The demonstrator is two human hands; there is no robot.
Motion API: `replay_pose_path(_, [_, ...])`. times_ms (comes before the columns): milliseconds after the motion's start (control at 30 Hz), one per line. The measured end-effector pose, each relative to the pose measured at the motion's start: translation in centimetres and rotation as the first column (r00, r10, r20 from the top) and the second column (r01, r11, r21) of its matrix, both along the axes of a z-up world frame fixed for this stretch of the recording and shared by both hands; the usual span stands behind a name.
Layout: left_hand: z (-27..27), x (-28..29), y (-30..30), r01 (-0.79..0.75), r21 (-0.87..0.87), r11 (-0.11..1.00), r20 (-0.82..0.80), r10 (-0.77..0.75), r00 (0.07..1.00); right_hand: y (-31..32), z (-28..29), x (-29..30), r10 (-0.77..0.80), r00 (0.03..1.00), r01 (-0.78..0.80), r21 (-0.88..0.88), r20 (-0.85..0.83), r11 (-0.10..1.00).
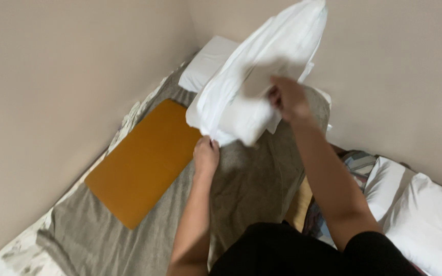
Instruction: The person inserts a pillow into a white pillowcase on a bed. They manipulate the fabric to fit the pillow inside, smooth the surface, and then fold the excess pillowcase material.
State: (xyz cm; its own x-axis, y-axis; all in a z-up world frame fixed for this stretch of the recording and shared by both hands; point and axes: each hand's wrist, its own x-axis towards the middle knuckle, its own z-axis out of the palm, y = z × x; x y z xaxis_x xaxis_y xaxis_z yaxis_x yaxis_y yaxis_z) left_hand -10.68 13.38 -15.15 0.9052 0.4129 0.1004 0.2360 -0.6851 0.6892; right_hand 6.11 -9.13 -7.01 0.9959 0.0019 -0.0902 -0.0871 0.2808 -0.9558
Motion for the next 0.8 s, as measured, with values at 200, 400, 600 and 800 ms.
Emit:
replay_pose_path(200, [10.5,-4.8,-2.3,-0.01,0.091,0.996,-0.015,0.011,1.0,1.5,0.6,-1.4,0.093,0.994,-0.098,0.089,0.055,0.991])
replay_pose_path(400, [16.5,-5.2,-6.6,0.099,0.205,0.974,0.429,-0.18,0.885,4.2,1.1,-3.7,0.244,0.967,-0.248,0.045,0.079,0.968])
replay_pose_path(600, [14.3,-1.8,-6.2,0.206,0.198,0.958,0.3,-0.259,0.918,6.2,1.8,-4.7,0.416,0.895,-0.429,0.057,0.161,0.901])
replay_pose_path(800, [11.5,0.3,-5.2,0.106,0.134,0.985,0.212,-0.133,0.968,5.7,2.4,-4.3,0.463,0.869,-0.475,0.033,0.175,0.879])
